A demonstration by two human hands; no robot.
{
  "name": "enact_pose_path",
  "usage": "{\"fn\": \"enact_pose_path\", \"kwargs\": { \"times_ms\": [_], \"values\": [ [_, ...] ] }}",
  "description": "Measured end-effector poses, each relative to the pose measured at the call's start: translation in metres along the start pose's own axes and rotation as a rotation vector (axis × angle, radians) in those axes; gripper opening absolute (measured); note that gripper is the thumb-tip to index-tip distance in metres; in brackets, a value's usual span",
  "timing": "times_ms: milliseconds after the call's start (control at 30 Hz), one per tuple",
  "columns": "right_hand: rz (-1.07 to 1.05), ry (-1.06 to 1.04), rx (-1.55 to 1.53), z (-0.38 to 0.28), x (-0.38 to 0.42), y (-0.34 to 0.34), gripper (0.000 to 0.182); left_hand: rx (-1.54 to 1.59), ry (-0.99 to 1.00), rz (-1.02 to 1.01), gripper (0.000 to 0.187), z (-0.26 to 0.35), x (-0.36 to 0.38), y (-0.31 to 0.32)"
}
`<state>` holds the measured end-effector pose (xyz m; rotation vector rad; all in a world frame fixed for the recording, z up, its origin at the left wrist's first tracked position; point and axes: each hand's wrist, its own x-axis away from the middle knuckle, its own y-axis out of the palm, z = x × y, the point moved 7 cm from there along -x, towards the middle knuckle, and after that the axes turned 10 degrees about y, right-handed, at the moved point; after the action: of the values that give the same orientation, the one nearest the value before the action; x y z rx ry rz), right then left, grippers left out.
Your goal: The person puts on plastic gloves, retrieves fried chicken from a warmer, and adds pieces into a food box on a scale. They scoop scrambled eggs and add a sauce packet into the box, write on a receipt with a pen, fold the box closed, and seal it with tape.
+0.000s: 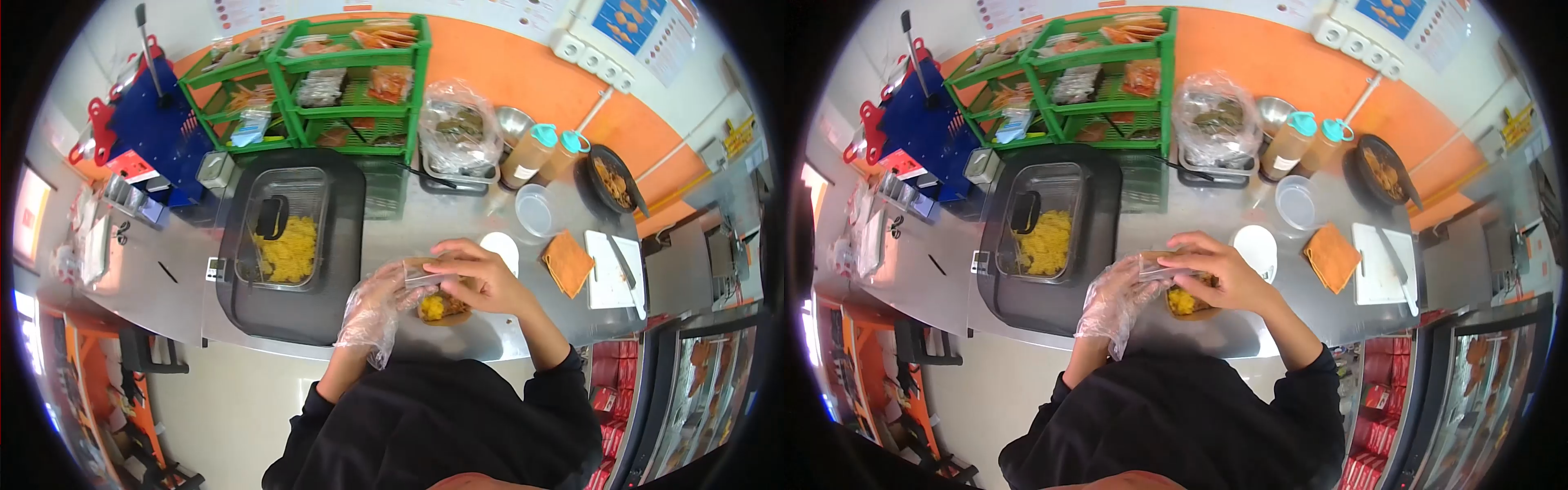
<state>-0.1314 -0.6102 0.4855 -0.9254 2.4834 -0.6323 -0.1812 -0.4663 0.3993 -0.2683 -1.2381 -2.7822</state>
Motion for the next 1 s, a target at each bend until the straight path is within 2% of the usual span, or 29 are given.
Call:
{"fn": "enact_pose_path", "kwargs": {
  "times_ms": [200,267,300,333,367,400,467,600,800,867,900,967,1000],
  "values": [
    [-0.005,-0.016,0.231,0.054,0.027,0.0,0.038,0.037,-0.007,-0.032,0.047,-0.045,-0.013,0.005],
    [-0.026,-0.028,0.258,0.084,0.027,0.012,0.038,-0.279,-0.078,0.007,0.048,-0.053,-0.011,-0.013],
    [-0.024,-0.051,0.351,0.101,0.03,0.025,0.037,-0.282,-0.072,0.012,0.048,-0.045,-0.007,-0.013],
    [-0.022,-0.071,0.441,0.109,0.032,0.037,0.037,-0.416,-0.024,0.024,0.047,-0.028,0.0,-0.014],
    [-0.033,-0.053,0.726,0.12,0.037,0.05,0.036,-0.55,0.023,0.037,0.046,-0.014,0.005,-0.017],
    [-0.035,-0.057,0.72,0.113,0.04,0.052,0.036,-0.552,0.024,0.045,0.046,-0.01,0.009,-0.025],
    [0.02,-0.081,0.993,0.101,0.042,0.052,0.044,-0.587,0.145,0.12,0.048,0.004,0.016,-0.043],
    [-0.062,-0.119,1.018,0.101,0.047,0.067,0.043,-0.64,0.132,0.128,0.044,-0.001,0.02,-0.055],
    [-0.032,0.007,0.874,0.101,0.043,0.068,0.042,-0.741,0.061,0.009,0.041,-0.04,0.005,-0.059],
    [0.069,0.016,0.648,0.076,0.041,0.038,0.043,-0.781,0.096,-0.02,0.041,-0.053,-0.001,-0.065],
    [0.068,0.019,0.651,0.075,0.043,0.029,0.043,-0.82,0.126,-0.046,0.041,-0.057,-0.003,-0.066],
    [0.298,0.217,0.355,0.086,0.055,-0.011,0.044,-0.781,0.103,-0.056,0.044,-0.065,-0.008,-0.068],
    [0.302,0.219,0.36,0.092,0.061,-0.016,0.044,-0.745,0.084,-0.063,0.048,-0.07,-0.011,-0.069]
  ]
}}
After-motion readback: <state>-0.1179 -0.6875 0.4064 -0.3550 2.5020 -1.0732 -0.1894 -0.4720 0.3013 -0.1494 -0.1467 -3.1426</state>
